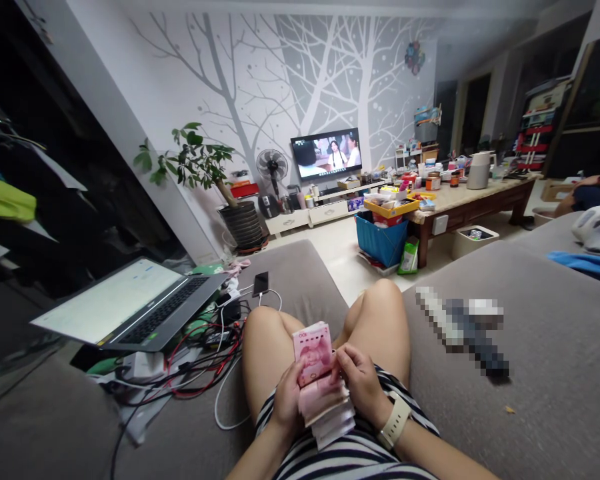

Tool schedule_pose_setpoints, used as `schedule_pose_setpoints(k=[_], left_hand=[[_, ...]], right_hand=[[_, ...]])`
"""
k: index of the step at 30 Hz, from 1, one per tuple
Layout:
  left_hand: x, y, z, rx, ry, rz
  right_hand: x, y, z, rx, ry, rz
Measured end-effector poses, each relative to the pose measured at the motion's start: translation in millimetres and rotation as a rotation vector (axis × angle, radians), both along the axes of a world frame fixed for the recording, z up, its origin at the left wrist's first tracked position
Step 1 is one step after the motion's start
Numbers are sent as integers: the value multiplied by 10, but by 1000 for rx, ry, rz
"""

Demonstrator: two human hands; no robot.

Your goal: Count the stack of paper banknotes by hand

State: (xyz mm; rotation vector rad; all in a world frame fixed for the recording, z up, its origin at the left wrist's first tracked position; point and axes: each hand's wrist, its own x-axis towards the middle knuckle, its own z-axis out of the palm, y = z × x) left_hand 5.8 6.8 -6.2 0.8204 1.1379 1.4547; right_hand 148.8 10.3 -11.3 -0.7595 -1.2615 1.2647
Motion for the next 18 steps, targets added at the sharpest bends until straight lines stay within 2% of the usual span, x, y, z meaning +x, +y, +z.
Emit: schedule_pose_setpoints(k=[2,5,8,11,14,18], left_hand=[[29,-24,59,-7,-118,-75],[58,-57,123,-24,-207,-109],[66,-68,130,-57,-260,-171],[64,-58,109,-64,-273,-206],[62,-40,99,-47,-241,-174],[51,-24,103,-14,-135,-25]], right_hand=[[0,10,-13,-18,-30,7],[-2,47,-33,-26,-79,-82],[-1,88,-51,-18,-96,-148],[2,104,-58,-11,-88,-150],[6,90,-35,-6,-79,-133],[14,53,16,-2,-49,-102]])
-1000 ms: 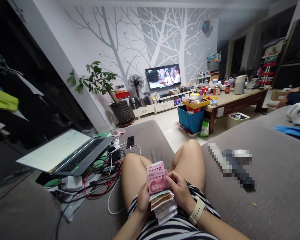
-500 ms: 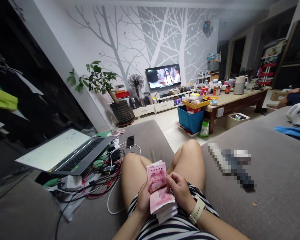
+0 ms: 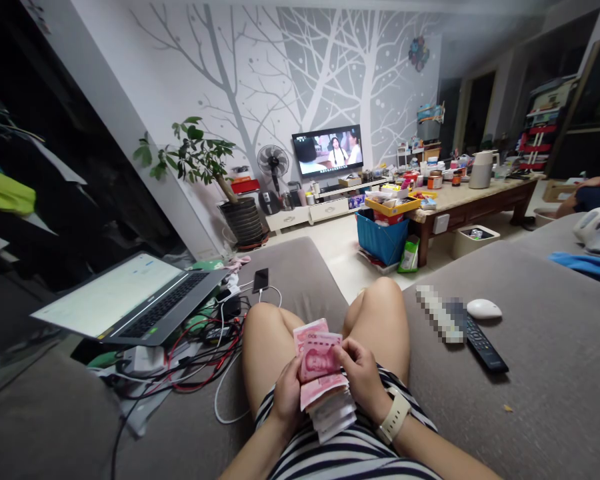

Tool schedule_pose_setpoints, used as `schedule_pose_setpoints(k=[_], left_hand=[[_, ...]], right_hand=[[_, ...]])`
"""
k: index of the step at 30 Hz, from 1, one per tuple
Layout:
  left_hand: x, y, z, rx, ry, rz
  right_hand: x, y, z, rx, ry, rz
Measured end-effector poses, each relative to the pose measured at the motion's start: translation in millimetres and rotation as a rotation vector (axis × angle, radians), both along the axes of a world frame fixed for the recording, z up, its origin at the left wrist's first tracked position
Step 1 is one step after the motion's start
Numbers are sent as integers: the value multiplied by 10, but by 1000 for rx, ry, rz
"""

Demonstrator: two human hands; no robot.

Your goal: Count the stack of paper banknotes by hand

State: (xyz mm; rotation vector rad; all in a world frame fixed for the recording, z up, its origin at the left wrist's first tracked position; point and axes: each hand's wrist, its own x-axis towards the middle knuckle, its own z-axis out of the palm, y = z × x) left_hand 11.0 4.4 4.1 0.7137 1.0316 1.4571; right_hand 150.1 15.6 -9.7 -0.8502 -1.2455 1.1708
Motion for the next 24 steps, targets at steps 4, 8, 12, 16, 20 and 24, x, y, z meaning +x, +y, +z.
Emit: schedule_pose_setpoints(k=[4,8,12,16,20,24], left_hand=[[-25,1,-13,6,144,59],[-37,-1,-28,20,162,34],[-22,-26,35,16,149,41],[3,-73,154,43,192,48],[19,-92,201,24,189,54],[13,-70,139,12,174,35]], right_hand=[[-3,-19,14,2,22,46],[-14,-27,18,-8,57,65],[-20,-38,40,-4,78,68],[-23,-40,39,-4,80,67],[-30,-33,12,-9,99,65],[-39,-30,-11,-18,88,47]])
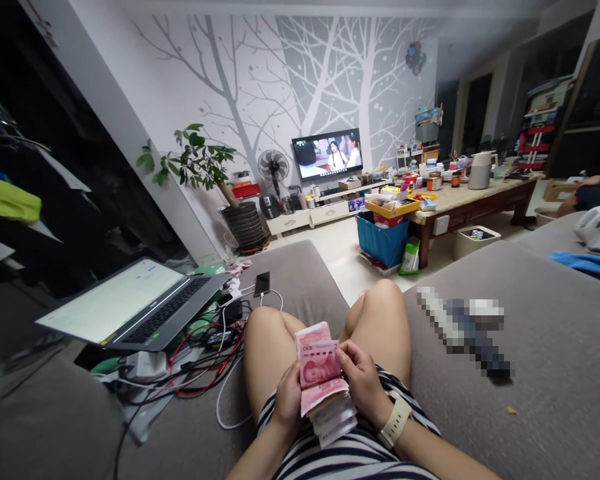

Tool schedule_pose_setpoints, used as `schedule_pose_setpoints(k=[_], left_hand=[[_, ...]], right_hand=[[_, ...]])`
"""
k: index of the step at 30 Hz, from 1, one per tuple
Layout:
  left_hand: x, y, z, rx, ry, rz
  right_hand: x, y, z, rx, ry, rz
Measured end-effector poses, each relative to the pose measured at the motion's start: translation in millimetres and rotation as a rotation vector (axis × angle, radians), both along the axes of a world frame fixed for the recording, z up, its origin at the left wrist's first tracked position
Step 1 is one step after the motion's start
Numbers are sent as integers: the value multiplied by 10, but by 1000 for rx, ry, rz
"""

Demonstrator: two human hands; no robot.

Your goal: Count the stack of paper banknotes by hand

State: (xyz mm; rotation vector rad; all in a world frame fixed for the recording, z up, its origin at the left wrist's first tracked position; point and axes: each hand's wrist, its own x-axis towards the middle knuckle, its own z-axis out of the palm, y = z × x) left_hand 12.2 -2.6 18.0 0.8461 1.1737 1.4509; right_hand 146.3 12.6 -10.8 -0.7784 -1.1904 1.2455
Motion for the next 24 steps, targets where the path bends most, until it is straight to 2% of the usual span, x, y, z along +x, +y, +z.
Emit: schedule_pose_setpoints(k=[10,20,24], left_hand=[[-42,66,-197,2,-90,-40],[-16,50,-150,16,-173,-106],[-24,62,-156,8,-187,-136]], right_hand=[[10,-17,25,9,32,12],[14,-8,3,-5,36,-8],[28,-10,-1,-31,-1,41]])
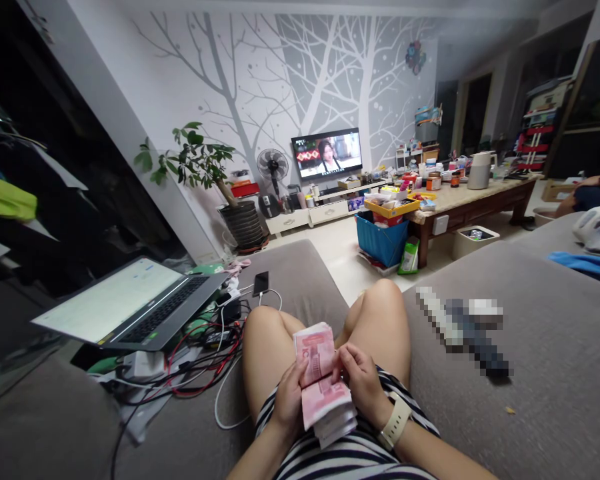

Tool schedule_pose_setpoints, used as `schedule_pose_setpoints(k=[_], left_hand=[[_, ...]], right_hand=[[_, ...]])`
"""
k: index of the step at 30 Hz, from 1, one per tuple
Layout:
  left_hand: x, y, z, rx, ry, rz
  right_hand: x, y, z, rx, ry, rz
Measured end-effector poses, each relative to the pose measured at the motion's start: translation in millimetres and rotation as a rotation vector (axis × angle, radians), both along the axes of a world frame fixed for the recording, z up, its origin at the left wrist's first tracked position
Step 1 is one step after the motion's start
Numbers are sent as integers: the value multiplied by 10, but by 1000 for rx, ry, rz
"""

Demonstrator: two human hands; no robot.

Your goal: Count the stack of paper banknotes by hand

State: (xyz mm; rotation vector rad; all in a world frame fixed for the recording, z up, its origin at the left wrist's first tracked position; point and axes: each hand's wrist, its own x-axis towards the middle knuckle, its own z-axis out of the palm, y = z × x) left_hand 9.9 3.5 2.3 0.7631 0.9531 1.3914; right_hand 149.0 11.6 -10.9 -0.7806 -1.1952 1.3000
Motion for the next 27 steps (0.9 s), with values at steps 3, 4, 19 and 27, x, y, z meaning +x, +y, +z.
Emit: schedule_pose_setpoints(k=[3,4,19,27], left_hand=[[-1,4,-16,-6,-21,-12],[2,1,-20,-12,-35,-19],[-31,25,-131,3,5,44],[-74,88,-274,36,50,71]], right_hand=[[3,15,-5,12,-58,-9],[1,25,-11,11,-67,-37],[5,38,-17,33,-40,-76],[3,10,21,21,24,-51]])
